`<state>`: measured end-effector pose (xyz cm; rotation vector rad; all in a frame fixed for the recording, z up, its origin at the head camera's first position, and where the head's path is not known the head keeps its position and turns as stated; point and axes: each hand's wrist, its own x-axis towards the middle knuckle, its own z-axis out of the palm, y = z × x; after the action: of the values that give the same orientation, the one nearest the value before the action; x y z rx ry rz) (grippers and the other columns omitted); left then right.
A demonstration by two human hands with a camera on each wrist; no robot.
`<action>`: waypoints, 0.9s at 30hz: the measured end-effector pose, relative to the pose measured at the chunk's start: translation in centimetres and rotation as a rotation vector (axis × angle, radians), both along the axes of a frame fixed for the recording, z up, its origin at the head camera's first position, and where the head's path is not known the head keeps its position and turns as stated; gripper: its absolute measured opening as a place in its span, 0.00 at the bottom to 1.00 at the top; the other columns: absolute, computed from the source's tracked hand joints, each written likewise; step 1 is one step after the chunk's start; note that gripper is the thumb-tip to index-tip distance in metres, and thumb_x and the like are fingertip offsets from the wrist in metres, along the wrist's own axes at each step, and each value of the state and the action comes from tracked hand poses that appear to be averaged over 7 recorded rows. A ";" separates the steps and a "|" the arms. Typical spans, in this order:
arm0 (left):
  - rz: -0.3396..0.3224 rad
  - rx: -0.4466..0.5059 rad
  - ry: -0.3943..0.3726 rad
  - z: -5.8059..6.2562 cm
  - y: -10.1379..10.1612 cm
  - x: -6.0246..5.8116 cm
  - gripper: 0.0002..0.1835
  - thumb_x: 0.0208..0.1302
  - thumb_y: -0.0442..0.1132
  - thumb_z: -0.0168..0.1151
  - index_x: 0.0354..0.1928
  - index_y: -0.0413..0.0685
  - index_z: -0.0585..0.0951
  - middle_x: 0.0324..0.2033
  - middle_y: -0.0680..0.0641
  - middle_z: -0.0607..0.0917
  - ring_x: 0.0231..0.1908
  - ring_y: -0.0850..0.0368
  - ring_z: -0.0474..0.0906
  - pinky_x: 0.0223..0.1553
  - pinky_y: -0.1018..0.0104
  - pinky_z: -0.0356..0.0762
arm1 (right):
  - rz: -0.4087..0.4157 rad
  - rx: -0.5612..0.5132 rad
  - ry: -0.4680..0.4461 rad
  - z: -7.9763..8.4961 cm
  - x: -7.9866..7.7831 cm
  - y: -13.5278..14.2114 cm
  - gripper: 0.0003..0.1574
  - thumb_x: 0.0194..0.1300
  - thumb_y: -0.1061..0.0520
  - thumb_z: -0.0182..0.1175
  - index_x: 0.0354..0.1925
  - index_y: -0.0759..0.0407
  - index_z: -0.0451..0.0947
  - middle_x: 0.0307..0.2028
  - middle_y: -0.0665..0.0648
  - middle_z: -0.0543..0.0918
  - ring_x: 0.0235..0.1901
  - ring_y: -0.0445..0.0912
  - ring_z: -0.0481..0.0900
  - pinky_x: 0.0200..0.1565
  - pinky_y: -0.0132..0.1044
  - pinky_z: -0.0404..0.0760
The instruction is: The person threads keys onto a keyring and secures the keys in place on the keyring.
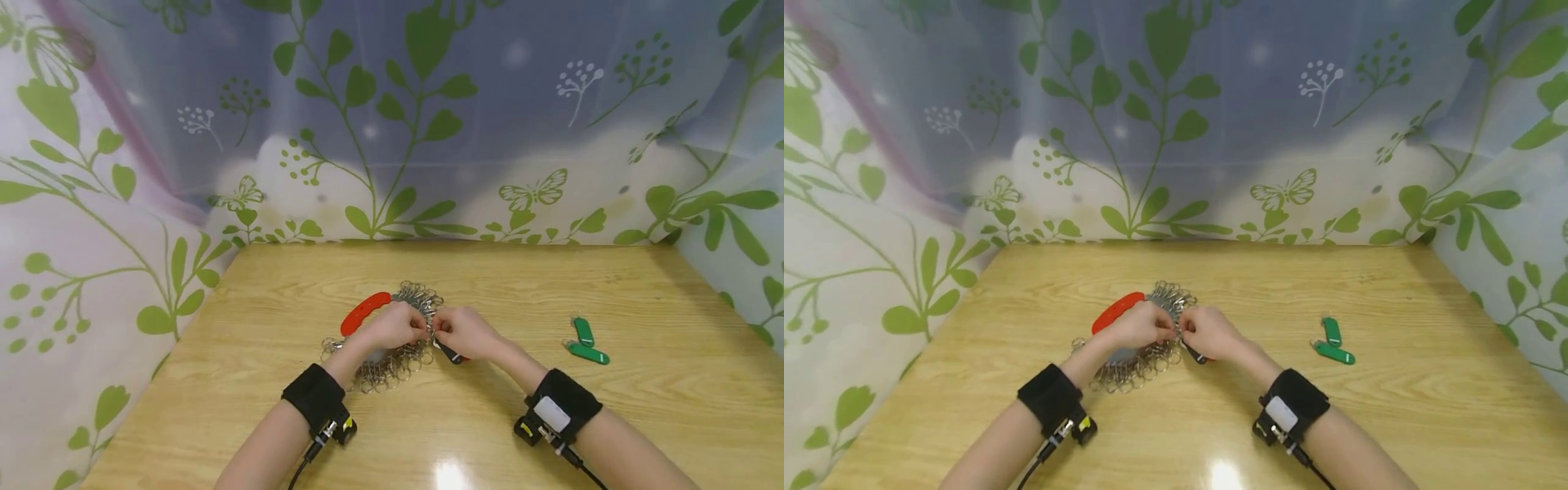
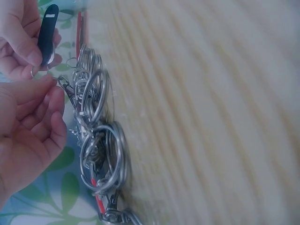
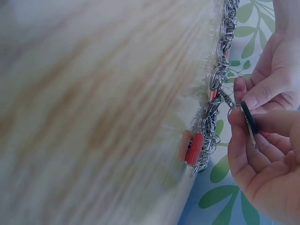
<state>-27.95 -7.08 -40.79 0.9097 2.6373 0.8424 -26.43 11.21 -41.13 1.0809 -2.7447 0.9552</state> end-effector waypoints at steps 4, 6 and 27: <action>0.005 -0.010 0.020 0.2 -0.1 -0.2 0.07 0.60 0.39 0.55 0.27 0.52 0.80 0.18 0.51 0.77 0.16 0.59 0.67 0.18 0.69 0.62 | 0.023 -0.007 -0.006 0.1 -0.3 -0.1 0.05 0.51 0.64 0.56 0.24 0.54 0.72 0.22 0.47 0.75 0.22 0.37 0.71 0.27 0.35 0.72; 0.010 0.001 0.031 0.2 -0.2 -0.1 0.06 0.59 0.39 0.55 0.27 0.52 0.81 0.18 0.51 0.78 0.16 0.59 0.68 0.18 0.69 0.62 | 0.027 -0.017 -0.006 0.0 -0.4 -0.2 0.06 0.52 0.64 0.56 0.24 0.54 0.72 0.22 0.47 0.75 0.22 0.37 0.70 0.26 0.34 0.72; -0.001 0.060 0.012 -1.0 0.2 0.1 0.05 0.56 0.38 0.58 0.25 0.53 0.80 0.17 0.54 0.76 0.16 0.62 0.67 0.19 0.72 0.63 | -0.014 -0.021 0.000 -0.6 0.3 0.0 0.07 0.49 0.66 0.55 0.23 0.55 0.72 0.18 0.45 0.71 0.18 0.38 0.67 0.23 0.34 0.70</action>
<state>-27.87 -6.88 -41.81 0.9332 2.6346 0.9235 -26.14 11.26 -41.69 1.0566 -2.7320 0.9796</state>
